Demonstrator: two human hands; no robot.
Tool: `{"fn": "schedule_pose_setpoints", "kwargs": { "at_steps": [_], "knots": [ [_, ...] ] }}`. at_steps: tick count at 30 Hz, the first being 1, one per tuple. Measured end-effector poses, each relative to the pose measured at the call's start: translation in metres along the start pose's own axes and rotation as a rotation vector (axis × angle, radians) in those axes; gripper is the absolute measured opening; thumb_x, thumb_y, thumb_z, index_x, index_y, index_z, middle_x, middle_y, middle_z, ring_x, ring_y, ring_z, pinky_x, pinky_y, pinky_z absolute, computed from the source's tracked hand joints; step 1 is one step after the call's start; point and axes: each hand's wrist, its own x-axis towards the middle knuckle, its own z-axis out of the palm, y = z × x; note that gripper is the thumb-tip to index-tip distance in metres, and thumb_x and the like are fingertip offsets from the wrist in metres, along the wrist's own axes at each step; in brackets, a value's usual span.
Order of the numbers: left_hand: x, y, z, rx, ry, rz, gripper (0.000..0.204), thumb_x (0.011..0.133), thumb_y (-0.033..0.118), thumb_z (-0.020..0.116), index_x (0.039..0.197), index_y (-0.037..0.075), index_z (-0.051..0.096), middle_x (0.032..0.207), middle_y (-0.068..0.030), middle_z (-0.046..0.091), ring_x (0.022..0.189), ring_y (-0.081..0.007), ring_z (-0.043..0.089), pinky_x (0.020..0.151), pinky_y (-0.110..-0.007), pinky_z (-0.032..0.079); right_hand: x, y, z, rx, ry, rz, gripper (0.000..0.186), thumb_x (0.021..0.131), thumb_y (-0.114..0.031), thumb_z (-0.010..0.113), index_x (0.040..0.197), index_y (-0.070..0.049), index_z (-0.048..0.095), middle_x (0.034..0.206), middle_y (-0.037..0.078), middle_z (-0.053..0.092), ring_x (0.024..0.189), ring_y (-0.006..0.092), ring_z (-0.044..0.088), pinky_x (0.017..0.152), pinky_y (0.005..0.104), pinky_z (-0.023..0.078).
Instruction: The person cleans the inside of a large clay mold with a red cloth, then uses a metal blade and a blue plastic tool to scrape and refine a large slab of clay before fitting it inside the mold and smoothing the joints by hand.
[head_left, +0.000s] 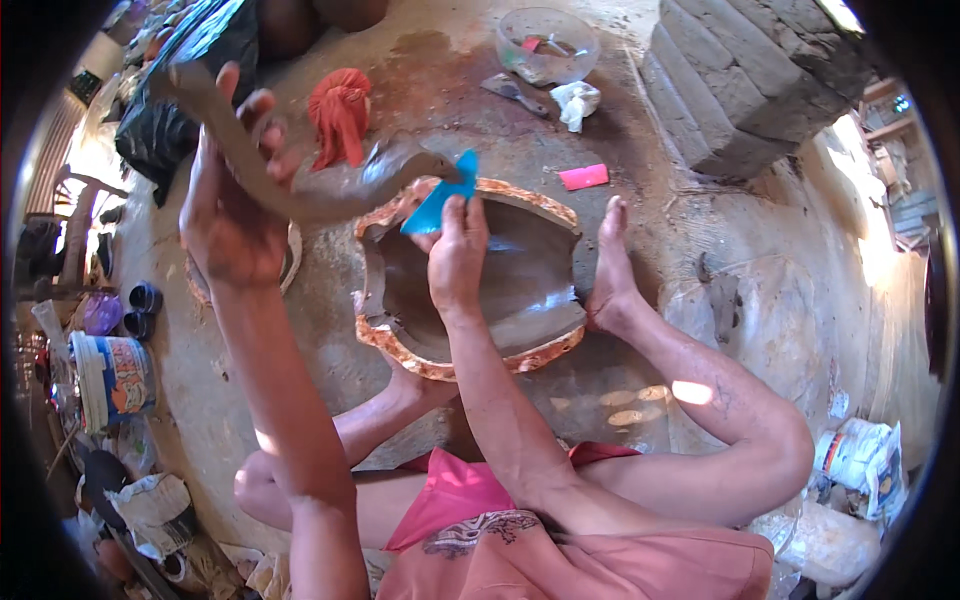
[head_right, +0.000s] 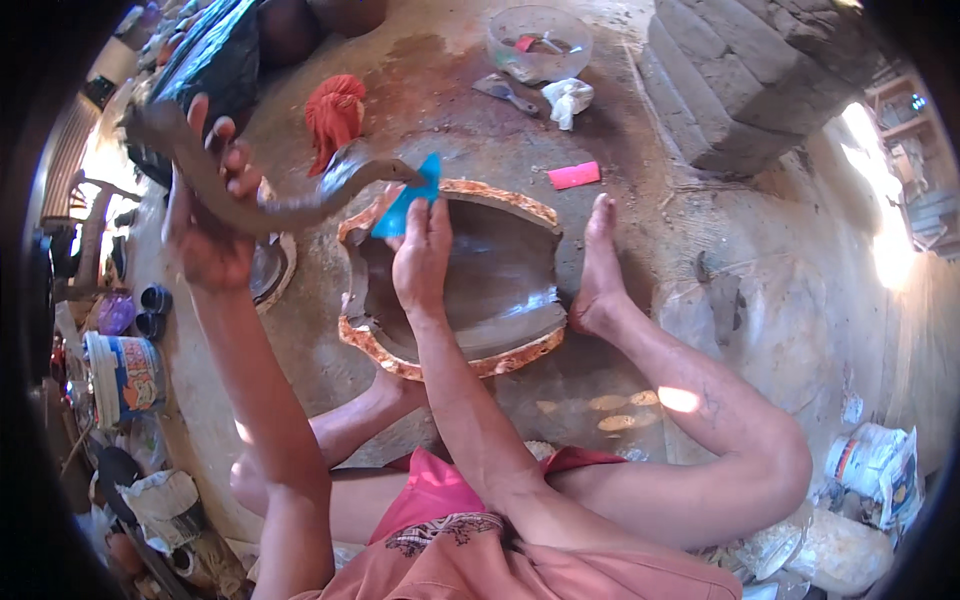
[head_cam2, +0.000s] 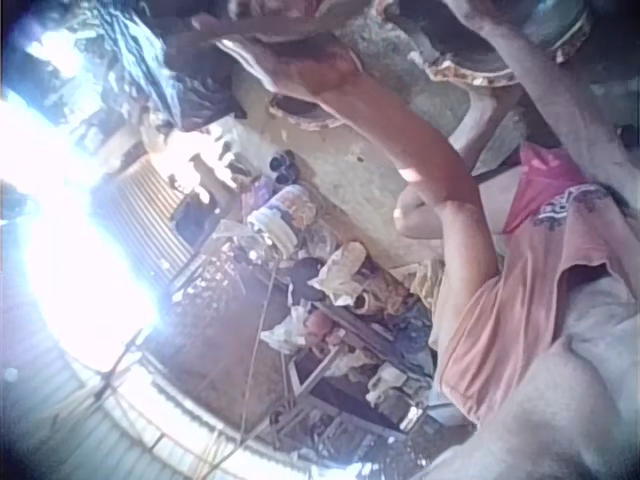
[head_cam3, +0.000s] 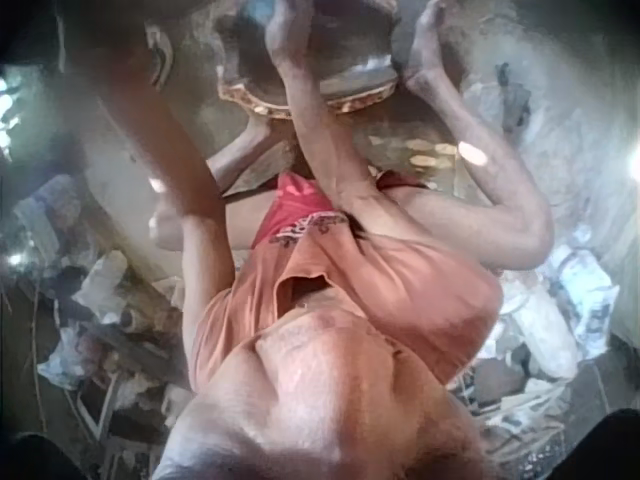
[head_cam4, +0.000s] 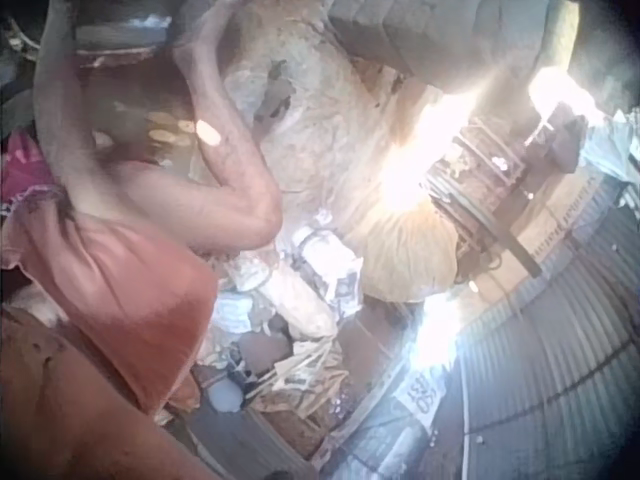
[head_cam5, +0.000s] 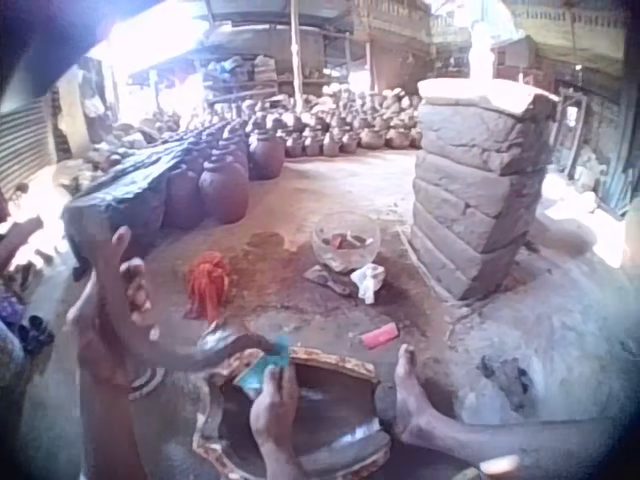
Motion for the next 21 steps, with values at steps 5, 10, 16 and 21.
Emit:
{"fn": "schedule_pose_setpoints", "kwargs": {
  "at_steps": [5, 10, 16, 21],
  "knots": [
    [-0.039, -0.115, 0.046, 0.683, 0.326, -0.071, 0.056, 0.11, 0.026, 0.043, 0.158, -0.002, 0.04, 0.162, -0.0156, 0.041, 0.149, -0.0261, 0.039, 0.123, -0.038, 0.028, -0.021, -0.074, 0.014, -0.015, 0.112, -0.115, 0.035, 0.114, -0.032, 0.044, 0.135, -0.005, 0.055, 0.123, 0.01, 0.067, 0.109, 0.0201, 0.068, 0.094, 0.0335, 0.056],
    [-0.045, -0.159, 0.137, 0.762, -0.008, -0.177, 0.07, 0.112, 0.038, 0.045, 0.167, 0.005, 0.019, 0.176, -0.0173, 0.011, 0.163, -0.0321, 0.004, 0.13, -0.043, 0.01, -0.023, -0.128, -0.07, -0.458, 0.33, -0.563, 0.035, 0.114, -0.027, 0.044, 0.128, 0.003, 0.056, 0.116, 0.011, 0.062, 0.104, 0.0186, 0.055, 0.096, 0.0327, 0.045],
    [-0.135, -0.158, 0.131, 0.177, 0.084, -0.906, 0.052, 0.108, 0.043, 0.057, 0.125, -0.004, 0.071, 0.111, -0.0121, 0.075, 0.097, -0.0178, 0.071, 0.089, -0.032, 0.056, -0.025, -0.309, -0.161, -1.321, 0.674, -1.038, 0.033, 0.112, -0.029, 0.048, 0.101, 0.001, 0.059, 0.084, 0.018, 0.061, 0.079, 0.0264, 0.059, 0.072, 0.0453, 0.043],
    [-0.22, -0.18, 0.149, 0.18, 0.074, -1.293, 0.059, 0.104, 0.051, 0.06, 0.105, -0.005, 0.077, 0.099, -0.0165, 0.078, 0.094, -0.0235, 0.076, 0.081, -0.032, 0.059, -0.026, -0.376, -0.404, -2.05, 0.802, -0.408, 0.032, 0.11, -0.029, 0.049, 0.1, 0.0, 0.06, 0.094, 0.027, 0.068, 0.09, 0.0493, 0.066, 0.076, 0.0563, 0.049]
  ]
}}
